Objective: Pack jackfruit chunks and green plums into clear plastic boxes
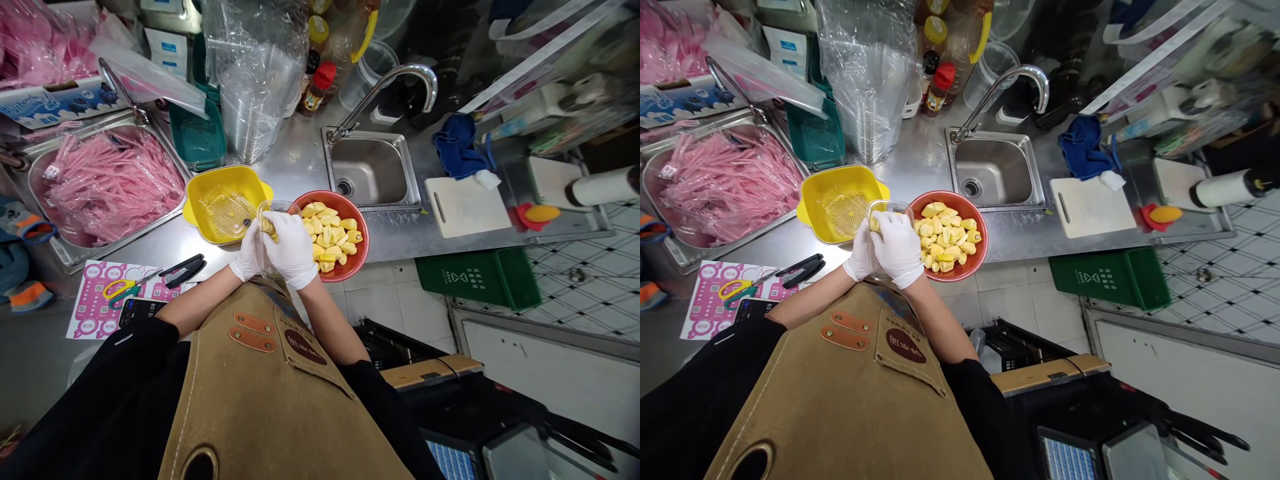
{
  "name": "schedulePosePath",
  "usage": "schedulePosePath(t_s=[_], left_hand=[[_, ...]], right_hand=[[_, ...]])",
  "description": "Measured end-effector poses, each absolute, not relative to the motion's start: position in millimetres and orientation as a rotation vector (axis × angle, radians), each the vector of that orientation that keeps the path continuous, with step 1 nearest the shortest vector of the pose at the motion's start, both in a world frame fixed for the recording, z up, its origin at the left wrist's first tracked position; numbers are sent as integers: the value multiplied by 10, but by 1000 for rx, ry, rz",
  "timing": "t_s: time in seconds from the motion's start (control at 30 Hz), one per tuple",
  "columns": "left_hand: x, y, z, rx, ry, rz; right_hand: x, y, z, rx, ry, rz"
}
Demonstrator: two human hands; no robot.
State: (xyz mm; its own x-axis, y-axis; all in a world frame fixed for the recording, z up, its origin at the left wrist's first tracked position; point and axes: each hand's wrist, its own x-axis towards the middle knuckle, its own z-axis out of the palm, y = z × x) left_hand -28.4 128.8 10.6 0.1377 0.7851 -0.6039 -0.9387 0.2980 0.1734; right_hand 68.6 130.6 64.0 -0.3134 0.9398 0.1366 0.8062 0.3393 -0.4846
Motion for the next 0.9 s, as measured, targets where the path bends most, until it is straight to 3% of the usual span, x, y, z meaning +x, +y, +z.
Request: schedulePosePath(t_s=[0.3,0.6,0.9], left_hand=[[-282,1273,108,-173,697,1264],[-327,1272,-83,-65,738,1223],[-378,1307,-119,-95,427,973]], right_hand=[[603,1250,596,-1664,-2122,285],[623,1242,436,-1666,-2003,333],[1261,1711,393,-1570,-1798,282]])
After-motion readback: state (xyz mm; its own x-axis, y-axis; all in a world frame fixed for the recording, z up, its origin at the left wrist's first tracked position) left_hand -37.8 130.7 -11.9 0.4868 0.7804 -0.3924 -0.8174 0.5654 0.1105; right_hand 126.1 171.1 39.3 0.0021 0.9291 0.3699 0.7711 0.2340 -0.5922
